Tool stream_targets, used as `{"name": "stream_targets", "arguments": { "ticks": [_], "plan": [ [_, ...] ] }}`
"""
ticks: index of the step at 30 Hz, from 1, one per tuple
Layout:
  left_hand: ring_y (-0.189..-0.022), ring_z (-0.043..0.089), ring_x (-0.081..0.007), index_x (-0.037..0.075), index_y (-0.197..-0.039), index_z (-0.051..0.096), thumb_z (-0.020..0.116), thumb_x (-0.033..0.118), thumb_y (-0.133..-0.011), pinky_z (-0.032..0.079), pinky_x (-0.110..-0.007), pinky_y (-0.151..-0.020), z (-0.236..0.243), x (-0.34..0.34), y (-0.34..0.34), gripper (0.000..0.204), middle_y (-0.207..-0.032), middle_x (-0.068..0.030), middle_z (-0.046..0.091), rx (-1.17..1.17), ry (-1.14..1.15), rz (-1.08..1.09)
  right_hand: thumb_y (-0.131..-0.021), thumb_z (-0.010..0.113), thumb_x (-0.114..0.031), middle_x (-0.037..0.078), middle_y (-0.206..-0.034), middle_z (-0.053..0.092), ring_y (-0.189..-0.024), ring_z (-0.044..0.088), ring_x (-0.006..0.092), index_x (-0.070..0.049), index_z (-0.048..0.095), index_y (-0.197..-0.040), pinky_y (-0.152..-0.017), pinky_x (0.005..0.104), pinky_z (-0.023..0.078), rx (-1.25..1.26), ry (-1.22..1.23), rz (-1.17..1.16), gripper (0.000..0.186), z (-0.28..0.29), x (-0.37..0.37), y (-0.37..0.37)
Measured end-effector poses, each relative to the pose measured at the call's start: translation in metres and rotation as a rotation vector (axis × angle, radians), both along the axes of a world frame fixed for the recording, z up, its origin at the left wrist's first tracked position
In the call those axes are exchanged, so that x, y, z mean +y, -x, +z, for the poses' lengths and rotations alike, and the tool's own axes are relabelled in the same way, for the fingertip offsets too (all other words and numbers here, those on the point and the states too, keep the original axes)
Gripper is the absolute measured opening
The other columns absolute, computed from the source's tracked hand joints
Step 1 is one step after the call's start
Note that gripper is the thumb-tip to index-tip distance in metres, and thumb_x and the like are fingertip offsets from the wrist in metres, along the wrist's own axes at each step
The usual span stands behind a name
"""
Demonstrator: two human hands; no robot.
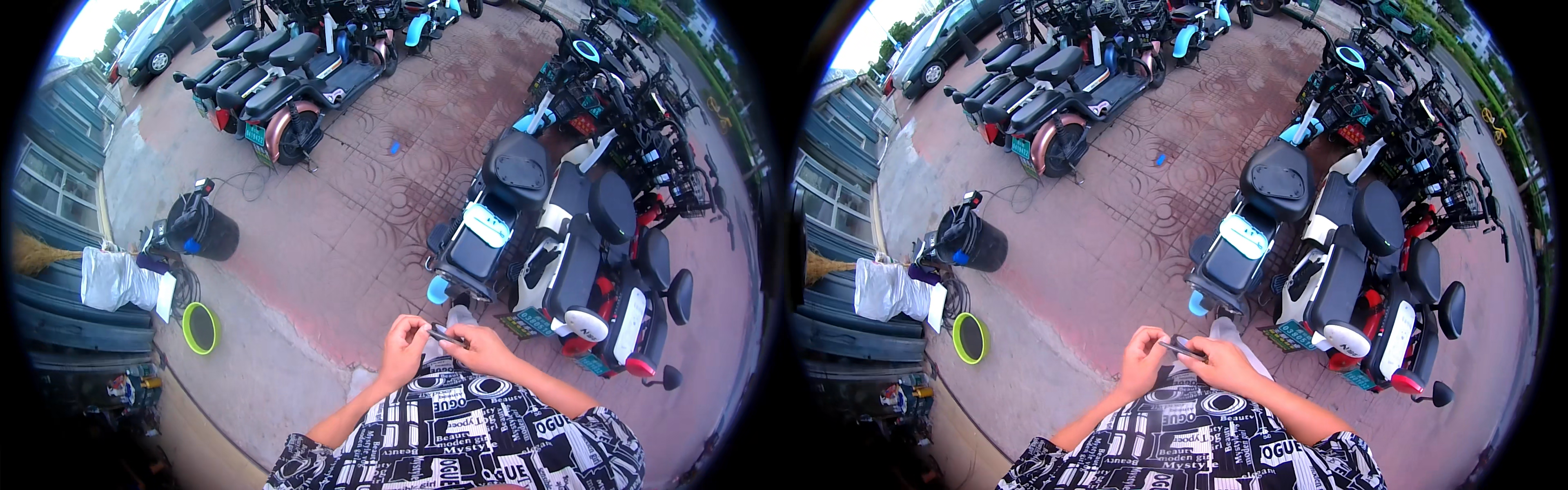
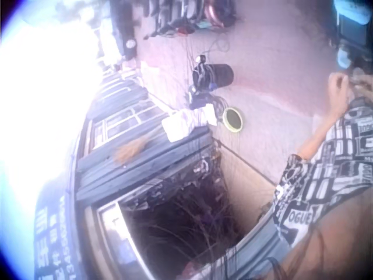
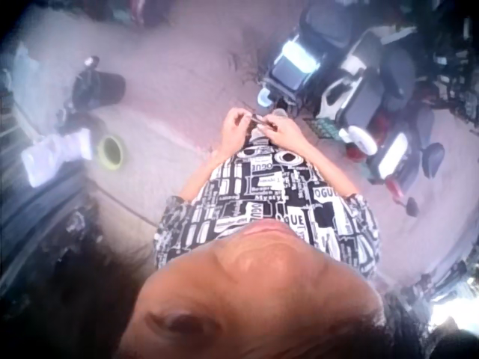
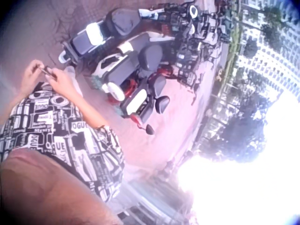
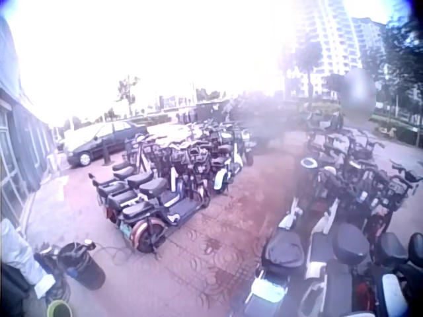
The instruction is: The person uses a screwdriver to remove a black plastic cover from the back of a light blue electric scooter. They then use a roll of black tape to wrap the exposed metal stem of the cover. The person repeatedly removes and reattaches the cover, adjusting the tape and the cover's position on the scooter.
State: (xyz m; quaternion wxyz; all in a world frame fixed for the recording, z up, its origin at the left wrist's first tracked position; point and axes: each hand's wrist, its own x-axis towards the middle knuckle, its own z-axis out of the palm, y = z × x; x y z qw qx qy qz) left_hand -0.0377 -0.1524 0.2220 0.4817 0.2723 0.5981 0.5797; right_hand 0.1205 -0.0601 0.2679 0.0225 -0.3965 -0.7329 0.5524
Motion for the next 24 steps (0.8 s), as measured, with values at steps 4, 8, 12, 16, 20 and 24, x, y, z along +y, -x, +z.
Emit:
{"name": "stream_targets", "arguments": {
  "ticks": [4,8,12,16,20,24],
  "plan": [
    [-0.077,0.052,-0.0059,0.000,-0.092,0.058,0.060,0.010,-0.092,0.044,-0.021,-0.068,-0.013,0.004,-0.010,0.011,-0.095,-0.0014,0.051,-0.086,0.006,0.180,-0.086,0.066,-0.033,0.010,-0.072,0.064,-0.063,0.062,0.0253,-0.006,0.066,-0.094,-0.056,0.0358,0.045,0.042,-0.182,0.059,0.028,-0.003,0.009,0.005],
    [-0.077,0.052,-0.0066,0.001,-0.092,0.057,0.060,0.009,-0.092,0.043,-0.021,-0.068,0.000,0.017,-0.015,0.009,-0.093,-0.0017,0.052,0.003,-0.019,0.234,-0.087,0.063,-0.038,0.010,-0.072,0.063,-0.064,0.062,0.0276,-0.008,0.066,-0.089,-0.057,0.0378,0.045,-0.042,-0.228,0.062,0.030,0.011,0.018,0.008],
    [-0.073,0.052,-0.0060,0.000,-0.093,0.057,0.059,0.008,-0.092,0.043,-0.021,-0.065,0.006,0.024,-0.018,0.008,-0.089,-0.0015,0.052,0.189,-0.142,0.148,-0.086,0.059,-0.045,0.010,-0.065,0.061,-0.064,0.062,0.0299,-0.009,0.064,-0.081,-0.057,0.0394,0.045,-0.111,-0.121,-0.010,0.037,0.017,0.027,0.004],
    [-0.067,0.050,-0.0056,0.000,-0.092,0.056,0.059,0.010,-0.093,0.042,-0.021,-0.059,0.009,0.026,-0.025,0.010,-0.082,-0.0004,0.054,0.157,-0.066,0.088,-0.084,0.060,-0.049,0.009,-0.060,0.059,-0.062,0.061,0.0296,-0.009,0.062,-0.075,-0.056,0.0399,0.044,-0.158,-0.074,-0.050,0.041,0.012,0.030,-0.002],
    [-0.063,0.048,-0.0044,0.001,-0.092,0.056,0.058,0.014,-0.094,0.040,-0.021,-0.055,0.001,0.023,-0.032,0.014,-0.074,0.0010,0.055,0.175,-0.006,0.097,-0.084,0.060,-0.051,0.008,-0.060,0.059,-0.062,0.062,0.0299,-0.009,0.062,-0.073,-0.055,0.0406,0.043,-0.189,-0.099,-0.057,0.043,0.015,0.028,-0.003],
    [-0.061,0.048,-0.0034,0.002,-0.094,0.054,0.056,0.018,-0.096,0.040,-0.020,-0.053,-0.003,0.021,-0.035,0.017,-0.072,0.0012,0.055,0.053,0.063,0.160,-0.083,0.061,-0.050,0.008,-0.060,0.059,-0.062,0.061,0.0299,-0.010,0.062,-0.073,-0.054,0.0406,0.043,-0.223,-0.177,-0.028,0.042,0.018,0.025,0.000]
  ]
}}
